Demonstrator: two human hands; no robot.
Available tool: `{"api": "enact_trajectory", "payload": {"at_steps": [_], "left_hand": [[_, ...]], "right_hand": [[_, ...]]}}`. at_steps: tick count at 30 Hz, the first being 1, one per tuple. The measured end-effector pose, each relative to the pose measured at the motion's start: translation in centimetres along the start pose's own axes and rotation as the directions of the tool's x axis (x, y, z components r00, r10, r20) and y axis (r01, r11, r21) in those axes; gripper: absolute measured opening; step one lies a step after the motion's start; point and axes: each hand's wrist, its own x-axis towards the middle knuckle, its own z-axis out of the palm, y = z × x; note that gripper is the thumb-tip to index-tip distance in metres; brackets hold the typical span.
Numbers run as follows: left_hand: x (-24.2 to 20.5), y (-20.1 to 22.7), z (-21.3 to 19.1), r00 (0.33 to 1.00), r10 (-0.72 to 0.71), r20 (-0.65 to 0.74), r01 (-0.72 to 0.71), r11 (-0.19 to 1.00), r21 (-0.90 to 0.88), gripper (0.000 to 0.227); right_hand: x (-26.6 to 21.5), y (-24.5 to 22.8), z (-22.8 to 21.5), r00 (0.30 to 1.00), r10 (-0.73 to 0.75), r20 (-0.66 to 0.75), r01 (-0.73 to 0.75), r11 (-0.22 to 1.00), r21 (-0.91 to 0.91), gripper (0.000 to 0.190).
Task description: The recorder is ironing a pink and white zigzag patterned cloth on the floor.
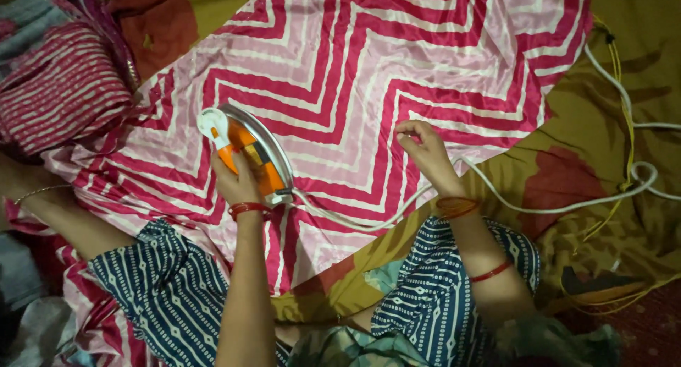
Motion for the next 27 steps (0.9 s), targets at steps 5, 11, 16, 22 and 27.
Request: {"api": "enact_trajectory", "payload": {"at_steps": [5,11,16,22,27], "left_hand": [[2.9,-0.9,0.4,0.996,0.083,0.018,-0.083,0.997,-0.004,0.038],[6.7,-2.2,1.2,0.998,0.060,0.021,-0.060,0.998,-0.031,0.037],[8.8,-0.4,1.5,0.999,0.018,0.037,-0.012,0.987,-0.161,0.029],[9.9,-4.3,2.5,0.996,-0.079,-0.033,0.069,0.967,-0.245,0.034],[7.8,-2.7,3.3,0.990,-0.011,-0.138,-0.008,0.990,-0.139,0.041]], "right_hand": [[0.0,0.5,0.1,0.998,-0.058,0.017,0.057,0.998,0.029,0.020],[0.1,1.0,0.4,0.997,-0.070,0.028,0.068,0.995,0.071,0.019],[-0.2,-0.2,0.2,0.997,-0.061,0.041,0.059,0.997,0.057,0.020],[0.1,0.5,0.4,0.998,-0.034,0.057,0.033,0.999,0.028,0.019],[0.3,1.0,0.4,0.998,-0.027,0.052,0.025,0.999,0.038,0.021]]}}
